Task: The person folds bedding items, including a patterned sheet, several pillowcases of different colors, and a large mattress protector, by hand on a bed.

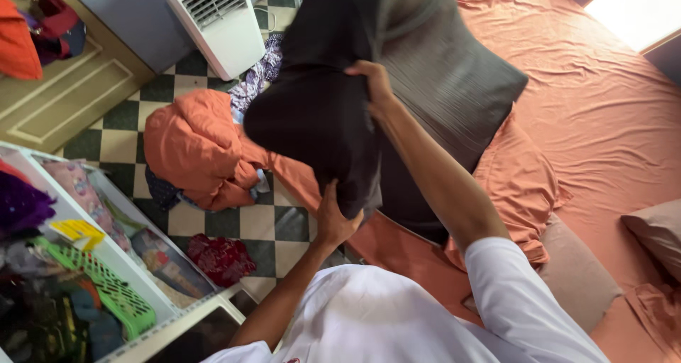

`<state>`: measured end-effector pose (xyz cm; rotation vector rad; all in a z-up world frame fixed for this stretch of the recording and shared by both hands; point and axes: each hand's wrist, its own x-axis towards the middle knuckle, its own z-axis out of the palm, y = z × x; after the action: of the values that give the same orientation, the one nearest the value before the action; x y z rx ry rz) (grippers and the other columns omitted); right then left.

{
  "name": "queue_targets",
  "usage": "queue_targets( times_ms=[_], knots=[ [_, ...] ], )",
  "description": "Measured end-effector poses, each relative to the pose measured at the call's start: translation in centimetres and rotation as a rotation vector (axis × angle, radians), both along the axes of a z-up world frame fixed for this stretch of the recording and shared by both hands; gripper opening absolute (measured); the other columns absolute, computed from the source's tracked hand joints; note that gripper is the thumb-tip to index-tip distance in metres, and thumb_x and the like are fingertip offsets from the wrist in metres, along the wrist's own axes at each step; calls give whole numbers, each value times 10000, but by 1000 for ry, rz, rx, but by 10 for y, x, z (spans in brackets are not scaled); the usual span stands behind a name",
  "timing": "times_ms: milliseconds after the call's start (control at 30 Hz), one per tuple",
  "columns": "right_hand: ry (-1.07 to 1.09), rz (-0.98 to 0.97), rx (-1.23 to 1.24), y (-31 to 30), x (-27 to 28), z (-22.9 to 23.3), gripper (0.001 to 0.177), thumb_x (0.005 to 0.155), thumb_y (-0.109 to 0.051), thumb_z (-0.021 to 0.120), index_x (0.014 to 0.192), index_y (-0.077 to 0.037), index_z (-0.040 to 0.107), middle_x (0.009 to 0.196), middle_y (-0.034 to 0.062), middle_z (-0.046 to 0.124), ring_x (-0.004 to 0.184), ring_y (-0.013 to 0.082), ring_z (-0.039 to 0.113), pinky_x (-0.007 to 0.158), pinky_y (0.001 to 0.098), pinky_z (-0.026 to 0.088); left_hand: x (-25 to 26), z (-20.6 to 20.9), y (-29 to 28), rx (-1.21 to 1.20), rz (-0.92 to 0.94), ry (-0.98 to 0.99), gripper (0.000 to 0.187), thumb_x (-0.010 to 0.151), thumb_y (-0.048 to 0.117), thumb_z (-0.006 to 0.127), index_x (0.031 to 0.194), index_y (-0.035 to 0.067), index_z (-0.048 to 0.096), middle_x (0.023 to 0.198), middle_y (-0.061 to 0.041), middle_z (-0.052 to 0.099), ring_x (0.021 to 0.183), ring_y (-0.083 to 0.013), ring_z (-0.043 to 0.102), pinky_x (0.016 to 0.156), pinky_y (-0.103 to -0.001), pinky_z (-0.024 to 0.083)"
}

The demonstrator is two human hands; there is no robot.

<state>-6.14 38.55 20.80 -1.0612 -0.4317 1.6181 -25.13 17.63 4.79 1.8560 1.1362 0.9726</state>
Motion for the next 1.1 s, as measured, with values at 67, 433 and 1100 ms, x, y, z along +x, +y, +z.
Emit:
queue_targets(
  times_ms=[67, 433, 1100],
  knots=[
    [7, 57, 48, 24, -32, 23, 181, 728, -132, 654, 811, 24, 690, 751, 143, 675, 562, 242, 633, 594, 342, 570, -6, 5, 22, 22, 66, 8, 985, 709, 200, 906, 1464, -103, 349, 1418, -331, 483, 1325, -475, 503, 1130, -499, 392],
    [109, 102, 328, 82, -75, 125, 181, 706, -142, 706, 800, 13, 715, 781, 134, 695, 681, 233, 664, 710, 350, 582, -63, 103, 109, 476, 235, -190, 822, 776, 152, 867, 1462, -8, 443, 1347, -239, 553, 1265, -412, 592, 1094, -504, 478],
    [-323, -505, 438, -362, 400, 87, 89, 915, -1, 662, 871, -58, 609, 813, 21, 601, 677, 168, 563, 680, 314, 494, 187, 168, -85, -18, -835, -199, 883, 691, 212, 870, 1474, 107, 476, 1323, -177, 621, 1211, -375, 641, 1009, -420, 547]
  ],
)
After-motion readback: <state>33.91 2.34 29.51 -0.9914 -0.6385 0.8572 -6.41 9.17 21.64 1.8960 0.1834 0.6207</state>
